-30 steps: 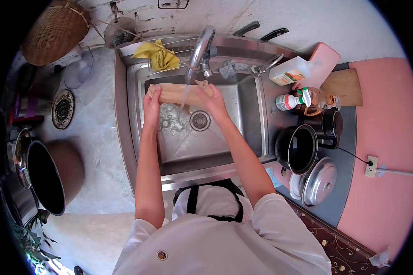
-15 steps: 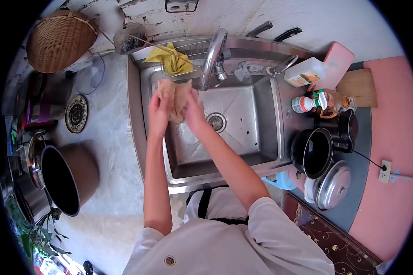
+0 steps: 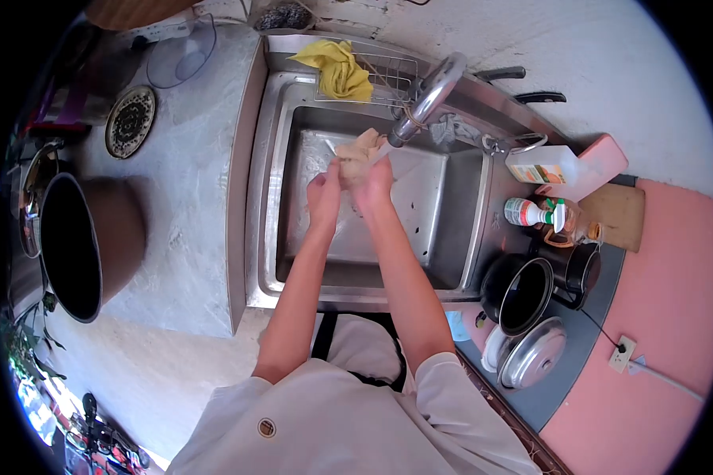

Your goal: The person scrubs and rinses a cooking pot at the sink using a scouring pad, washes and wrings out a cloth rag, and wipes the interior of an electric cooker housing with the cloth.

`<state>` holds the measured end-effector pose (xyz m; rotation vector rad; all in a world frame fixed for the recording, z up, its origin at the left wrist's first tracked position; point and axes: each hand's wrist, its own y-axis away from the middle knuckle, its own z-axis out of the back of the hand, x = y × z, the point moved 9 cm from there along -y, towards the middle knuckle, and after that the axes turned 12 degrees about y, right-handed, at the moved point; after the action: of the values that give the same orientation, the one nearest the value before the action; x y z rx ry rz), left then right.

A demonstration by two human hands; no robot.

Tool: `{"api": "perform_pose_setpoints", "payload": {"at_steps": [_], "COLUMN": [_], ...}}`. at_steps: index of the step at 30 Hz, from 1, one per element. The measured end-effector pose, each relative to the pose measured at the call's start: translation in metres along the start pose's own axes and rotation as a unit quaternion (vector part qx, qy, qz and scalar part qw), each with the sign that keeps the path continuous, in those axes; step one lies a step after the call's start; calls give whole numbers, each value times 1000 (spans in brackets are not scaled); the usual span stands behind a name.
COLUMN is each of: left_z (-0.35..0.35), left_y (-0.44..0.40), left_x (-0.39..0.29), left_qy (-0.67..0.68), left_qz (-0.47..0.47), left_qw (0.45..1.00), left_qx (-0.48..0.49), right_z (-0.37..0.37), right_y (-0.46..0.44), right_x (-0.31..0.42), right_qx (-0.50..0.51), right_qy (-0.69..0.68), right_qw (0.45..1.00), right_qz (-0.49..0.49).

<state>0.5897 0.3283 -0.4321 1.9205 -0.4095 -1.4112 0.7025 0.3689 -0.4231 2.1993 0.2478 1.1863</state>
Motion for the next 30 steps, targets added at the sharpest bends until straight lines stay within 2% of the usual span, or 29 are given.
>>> {"api": "perform_pose_setpoints", "payload": {"at_steps": [1, 2, 3, 4, 5, 6, 7, 8, 10, 11, 13, 14, 16, 17, 18, 20, 22, 24, 26, 28, 29, 30], "left_z": [-2, -5, -24, -48, -55, -76, -87, -91, -96, -108, -153, -146, -78, -73, -81, -97, -89, -87, -93, -68, -63, -52], "left_y": [-10, -16, -12, 2, 1, -6, -15, -20, -49, -77, -118, -104, -74, -91, -118, -122, -93, -62, -63, -98, -103, -97], "left_x": [10, 16, 43, 64, 67, 53, 38, 43, 56, 85, 138, 118, 67, 79, 93, 92, 80, 54, 69, 78, 84, 58], "left_qy": [-70, -58, 45, 148, 158, 347, 522, 532, 543, 549, 599, 603, 439, 442, 449, 455, 478, 485, 493, 307, 307, 151], "left_qz": [42, 47, 193, 329, 331, 280, 215, 212, 146, 144, 237, 235, 150, 152, 145, 137, 201, 219, 240, 57, 57, -18], "left_qw": [997, 997, 978, 924, 922, 882, 807, 803, 815, 812, 721, 719, 883, 881, 872, 857, 852, 846, 837, 947, 947, 987], "left_qx": [3, -4, 61, 127, 124, 153, 173, 166, 142, 138, 255, 252, 67, 68, 133, 199, 69, 38, 6, -76, -78, -45], "right_z": [-4, -3, -4, -3, 0, -5, -8, -9, -9, 9, 2, 1, 2, 3, 8, 6, 10, 22, 44, 51, 55, 55], "right_y": [4, 0, -5, -7, -9, -9, -9, -6, -3, -9, 5, 15, 33, 42, 51, 67, 77, 74, 67, 58, 52, 46], "right_x": [7, 8, 16, 23, 24, 23, 19, 19, 20, 20, 26, 29, 25, 22, 26, 32, 46, 57, 55, 56, 58, 49], "right_qx": [5, 9, 18, 26, 29, 43, 56, 60, 72, 17, 26, 29, 56, 81, 78, 123, 108, 93, 95, 61, 29, 30], "right_qy": [29, 40, 71, 101, 109, 96, 85, 94, 168, 206, 252, 293, 290, 285, 290, 262, 261, 261, 252, 239, 223, 223], "right_qw": [999, 999, 997, 992, 992, 994, 995, 994, 983, 978, 967, 956, 954, 951, 950, 954, 956, 956, 957, 967, 974, 974], "right_qz": [20, 12, 40, 69, 63, 28, -10, -19, -35, -17, -20, -23, -54, -83, -84, -78, -85, -92, -103, -68, -34, -37]}}
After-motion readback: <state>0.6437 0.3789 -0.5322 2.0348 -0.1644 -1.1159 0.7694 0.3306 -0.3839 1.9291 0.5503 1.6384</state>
